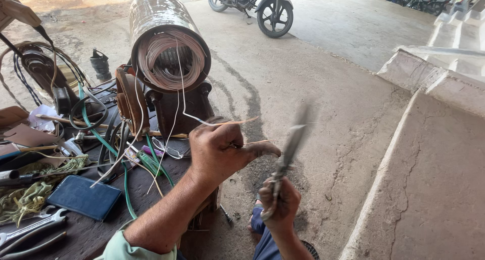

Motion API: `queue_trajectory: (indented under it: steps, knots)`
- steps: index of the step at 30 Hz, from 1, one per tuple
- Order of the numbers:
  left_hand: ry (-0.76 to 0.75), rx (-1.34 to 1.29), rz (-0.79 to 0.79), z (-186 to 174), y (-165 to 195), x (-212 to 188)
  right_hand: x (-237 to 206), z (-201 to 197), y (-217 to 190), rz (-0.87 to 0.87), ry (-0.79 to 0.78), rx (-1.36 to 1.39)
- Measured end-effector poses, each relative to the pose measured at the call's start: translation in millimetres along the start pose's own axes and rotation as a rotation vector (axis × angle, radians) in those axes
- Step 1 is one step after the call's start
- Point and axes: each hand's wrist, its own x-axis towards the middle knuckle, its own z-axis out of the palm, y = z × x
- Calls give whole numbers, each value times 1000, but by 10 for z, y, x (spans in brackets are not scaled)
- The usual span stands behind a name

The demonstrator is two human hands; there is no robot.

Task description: The person works at a cluttered workbench, handling a spool of copper wire and a green electrical cable. They use shears to cut the copper wire and then strip the insulation from the green cable to expose the inner conductors.

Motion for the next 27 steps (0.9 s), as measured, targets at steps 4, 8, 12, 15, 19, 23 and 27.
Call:
queue_trajectory:
  steps: [4,8,12,15,19,23,27]
  knots:
    - [-24,-52,12,-13,-26,-119,34,-154,145,40,122,204]
    - [-176,-43,-104,-88,-52,-266,-59,-370,261,-6,69,103]
    - [-257,-63,-45,-150,-68,-337,-256,-514,331,56,-76,-1]
    - [-319,-15,-44,-162,-52,-332,-360,-574,364,135,-147,-59]
    - [-287,135,124,-162,-8,-324,-422,-583,400,157,-193,-37]
    - [-121,254,245,-299,37,-531,-428,-617,496,177,-134,113]
    - [93,259,163,-644,-71,-875,-481,-825,649,158,-65,38]
